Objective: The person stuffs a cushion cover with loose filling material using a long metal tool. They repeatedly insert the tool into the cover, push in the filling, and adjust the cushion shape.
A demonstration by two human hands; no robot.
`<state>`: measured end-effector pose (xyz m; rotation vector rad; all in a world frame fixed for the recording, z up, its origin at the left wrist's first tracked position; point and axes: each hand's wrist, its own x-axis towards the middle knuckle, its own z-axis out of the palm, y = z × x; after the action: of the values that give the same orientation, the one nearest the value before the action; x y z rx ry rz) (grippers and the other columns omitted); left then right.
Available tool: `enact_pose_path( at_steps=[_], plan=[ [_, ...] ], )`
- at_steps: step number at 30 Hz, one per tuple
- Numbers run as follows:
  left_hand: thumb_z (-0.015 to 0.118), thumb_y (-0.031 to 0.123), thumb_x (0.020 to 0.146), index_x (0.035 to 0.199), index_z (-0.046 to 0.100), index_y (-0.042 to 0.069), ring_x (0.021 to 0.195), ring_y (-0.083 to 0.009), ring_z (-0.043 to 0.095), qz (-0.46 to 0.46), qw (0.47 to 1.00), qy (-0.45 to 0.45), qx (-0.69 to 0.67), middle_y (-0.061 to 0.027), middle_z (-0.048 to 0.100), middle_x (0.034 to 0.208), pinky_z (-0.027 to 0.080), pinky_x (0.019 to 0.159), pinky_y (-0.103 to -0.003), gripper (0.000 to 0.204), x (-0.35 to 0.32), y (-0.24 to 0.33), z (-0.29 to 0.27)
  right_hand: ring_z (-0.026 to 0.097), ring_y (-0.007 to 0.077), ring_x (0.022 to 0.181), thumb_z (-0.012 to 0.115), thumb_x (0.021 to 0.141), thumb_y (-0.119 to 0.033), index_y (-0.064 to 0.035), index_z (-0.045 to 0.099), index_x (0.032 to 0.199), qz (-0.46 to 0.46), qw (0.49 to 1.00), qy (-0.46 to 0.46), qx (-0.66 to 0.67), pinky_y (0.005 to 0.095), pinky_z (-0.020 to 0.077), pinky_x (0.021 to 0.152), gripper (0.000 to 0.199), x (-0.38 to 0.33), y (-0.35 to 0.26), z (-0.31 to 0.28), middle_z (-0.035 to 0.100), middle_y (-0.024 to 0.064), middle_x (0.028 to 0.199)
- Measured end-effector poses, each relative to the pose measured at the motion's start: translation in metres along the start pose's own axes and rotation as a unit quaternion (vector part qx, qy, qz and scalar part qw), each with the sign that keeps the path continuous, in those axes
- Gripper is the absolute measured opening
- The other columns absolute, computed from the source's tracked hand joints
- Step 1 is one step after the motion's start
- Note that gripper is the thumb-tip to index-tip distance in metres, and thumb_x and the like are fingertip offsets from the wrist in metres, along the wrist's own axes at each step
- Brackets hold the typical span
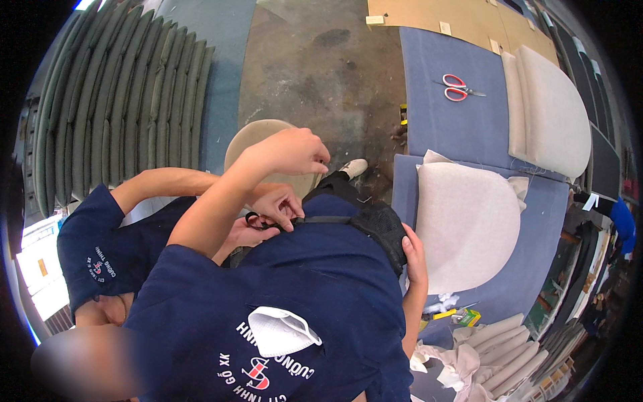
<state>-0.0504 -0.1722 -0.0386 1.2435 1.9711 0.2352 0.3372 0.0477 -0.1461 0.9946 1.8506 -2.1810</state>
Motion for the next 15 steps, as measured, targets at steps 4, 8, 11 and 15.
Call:
enact_pose_path(
  at_steps=[4,8,11,15],
  plan=[
    [0.074,0.036,0.097,0.114,0.084,0.011,0.095,-0.0360,0.077,-0.019,0.998,-0.020,0.050,-0.0130,0.082,0.102,0.061,0.086,-0.047,0.031,0.000,-0.005,0.012,0.059,0.0245,0.137,0.065,0.103,-0.059,0.0052,0.060,0.150,-0.005,1.000,-0.003,-0.002,0.0360,0.0409,0.119,0.080,0.001,0.002,0.000,0.066,0.0164,0.145],
    [0.074,0.036,0.097,0.112,0.084,0.011,0.096,-0.0358,0.077,-0.007,0.999,-0.020,0.046,-0.0126,0.082,0.102,0.061,0.086,-0.047,0.031,-0.003,-0.002,0.007,0.059,0.0248,0.137,0.064,0.104,-0.059,0.0052,0.060,0.150,-0.011,1.000,0.001,0.001,0.0363,0.0404,0.119,0.079,0.002,0.014,-0.005,0.066,0.0166,0.145],
    [0.074,0.036,0.098,0.111,0.084,0.011,0.096,-0.0359,0.077,-0.002,0.999,-0.011,0.047,-0.0129,0.082,0.101,0.061,0.085,-0.048,0.030,-0.004,-0.001,0.004,0.058,0.0247,0.137,0.064,0.104,-0.058,0.0053,0.060,0.150,-0.008,1.000,0.008,0.001,0.0362,0.0403,0.119,0.078,-0.001,0.007,-0.003,0.066,0.0162,0.145],
    [0.073,0.036,0.098,0.110,0.083,0.009,0.096,-0.0366,0.077,0.005,0.998,-0.024,0.049,-0.0135,0.082,0.100,0.061,0.085,-0.047,0.030,-0.005,0.005,0.000,0.059,0.0244,0.137,0.064,0.104,-0.059,0.0055,0.060,0.149,-0.010,1.000,-0.004,0.008,0.0358,0.0406,0.119,0.079,-0.001,0.005,-0.005,0.067,0.0157,0.144]
  ],
)
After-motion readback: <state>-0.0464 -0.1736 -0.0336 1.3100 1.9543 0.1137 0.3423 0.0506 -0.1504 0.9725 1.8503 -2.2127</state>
